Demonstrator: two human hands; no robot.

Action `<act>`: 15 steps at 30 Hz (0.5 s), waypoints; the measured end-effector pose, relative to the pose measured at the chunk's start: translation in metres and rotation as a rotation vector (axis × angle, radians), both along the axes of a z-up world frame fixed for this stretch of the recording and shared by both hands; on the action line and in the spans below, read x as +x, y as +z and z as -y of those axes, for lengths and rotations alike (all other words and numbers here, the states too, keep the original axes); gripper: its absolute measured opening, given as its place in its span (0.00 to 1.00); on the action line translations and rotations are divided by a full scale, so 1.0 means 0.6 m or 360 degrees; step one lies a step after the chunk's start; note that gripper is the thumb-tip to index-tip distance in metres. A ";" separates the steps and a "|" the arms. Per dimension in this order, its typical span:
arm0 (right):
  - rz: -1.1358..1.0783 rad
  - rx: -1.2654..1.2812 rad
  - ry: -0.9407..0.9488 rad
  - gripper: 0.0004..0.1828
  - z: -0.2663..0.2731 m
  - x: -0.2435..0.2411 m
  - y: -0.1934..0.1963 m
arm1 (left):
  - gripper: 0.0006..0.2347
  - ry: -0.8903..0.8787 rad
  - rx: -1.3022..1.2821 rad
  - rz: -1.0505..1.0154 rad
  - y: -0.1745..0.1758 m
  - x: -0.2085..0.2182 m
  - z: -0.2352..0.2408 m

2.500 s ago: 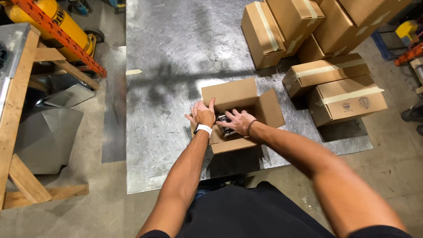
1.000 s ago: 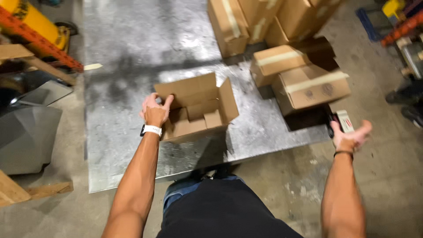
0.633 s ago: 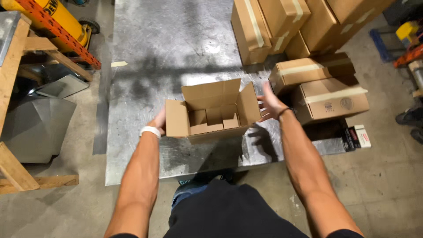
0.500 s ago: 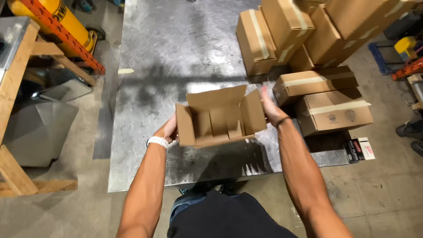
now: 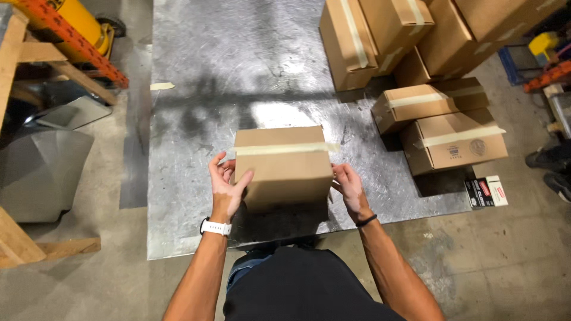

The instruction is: The person assembles and tapes cardboard boxes, places items into them, and seals the boxes with tape on a metal table.

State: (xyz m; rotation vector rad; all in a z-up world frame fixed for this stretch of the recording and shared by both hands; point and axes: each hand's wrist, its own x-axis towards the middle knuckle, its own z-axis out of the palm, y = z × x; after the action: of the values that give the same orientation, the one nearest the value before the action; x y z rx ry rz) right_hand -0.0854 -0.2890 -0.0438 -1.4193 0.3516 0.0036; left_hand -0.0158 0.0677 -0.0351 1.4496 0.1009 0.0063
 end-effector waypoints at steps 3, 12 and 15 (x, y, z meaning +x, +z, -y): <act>-0.0283 -0.0081 -0.0095 0.22 0.010 0.010 -0.001 | 0.51 -0.0018 0.0130 0.0034 -0.026 -0.012 0.014; -0.0224 -0.0680 -0.0103 0.33 0.026 0.084 0.020 | 0.32 0.0196 0.1977 0.0956 -0.026 -0.027 0.141; -0.0192 -0.0585 -0.0079 0.48 0.040 0.108 -0.003 | 0.35 -0.0440 0.1959 0.1006 0.090 0.018 0.194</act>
State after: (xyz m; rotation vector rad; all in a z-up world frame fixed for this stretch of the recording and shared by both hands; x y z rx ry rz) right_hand -0.0207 -0.3128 -0.0453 -1.7779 0.5062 -0.0167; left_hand -0.0051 -0.0485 0.0188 2.5952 -0.7456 0.3502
